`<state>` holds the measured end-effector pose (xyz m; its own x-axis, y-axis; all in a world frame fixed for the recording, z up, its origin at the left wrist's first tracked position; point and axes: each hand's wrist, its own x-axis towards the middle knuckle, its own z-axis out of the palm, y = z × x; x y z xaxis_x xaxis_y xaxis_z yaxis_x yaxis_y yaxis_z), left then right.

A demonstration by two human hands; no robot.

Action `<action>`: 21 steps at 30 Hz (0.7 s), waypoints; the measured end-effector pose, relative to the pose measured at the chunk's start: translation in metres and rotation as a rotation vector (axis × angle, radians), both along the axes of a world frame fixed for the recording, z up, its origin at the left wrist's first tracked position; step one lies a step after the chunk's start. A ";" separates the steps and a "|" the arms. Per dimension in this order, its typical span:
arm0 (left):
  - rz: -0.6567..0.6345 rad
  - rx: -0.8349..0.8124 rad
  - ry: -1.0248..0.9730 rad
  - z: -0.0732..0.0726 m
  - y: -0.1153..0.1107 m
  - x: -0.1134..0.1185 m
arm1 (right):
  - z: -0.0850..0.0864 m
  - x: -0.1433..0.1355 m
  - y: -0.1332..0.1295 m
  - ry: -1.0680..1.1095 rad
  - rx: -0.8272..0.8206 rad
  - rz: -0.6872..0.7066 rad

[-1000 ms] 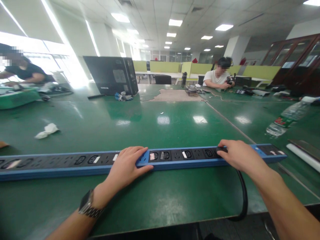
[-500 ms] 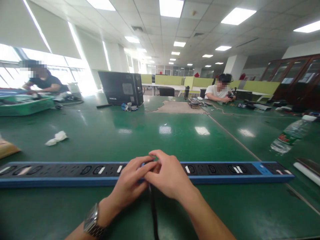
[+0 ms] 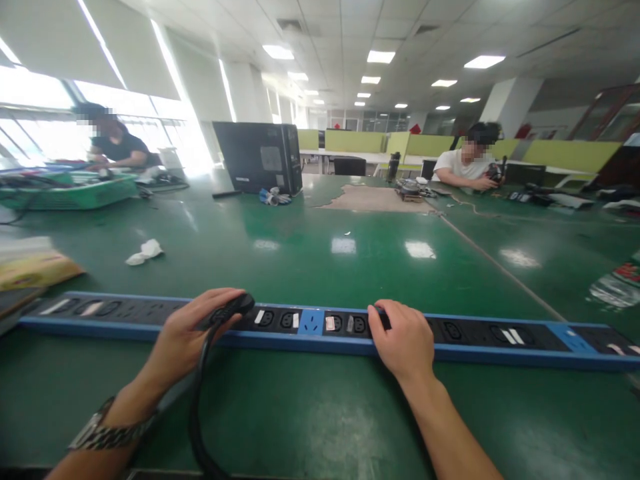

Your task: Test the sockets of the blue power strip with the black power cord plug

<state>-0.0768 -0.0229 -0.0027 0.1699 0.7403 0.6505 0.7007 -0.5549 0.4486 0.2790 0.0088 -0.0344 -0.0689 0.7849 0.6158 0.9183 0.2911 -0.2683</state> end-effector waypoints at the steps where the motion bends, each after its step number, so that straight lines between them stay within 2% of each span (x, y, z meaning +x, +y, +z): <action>1: -0.003 -0.016 0.019 0.000 -0.002 -0.002 | 0.001 -0.001 -0.001 0.000 0.005 0.001; 7: 0.021 -0.082 0.054 0.005 -0.007 -0.016 | 0.004 -0.001 -0.001 0.008 0.010 -0.010; 17: -0.023 -0.078 0.084 0.003 0.001 -0.010 | 0.007 -0.003 -0.003 -0.001 -0.050 -0.008; 21: -0.064 -0.092 0.104 0.007 -0.002 -0.013 | 0.006 -0.003 -0.002 -0.021 -0.050 -0.021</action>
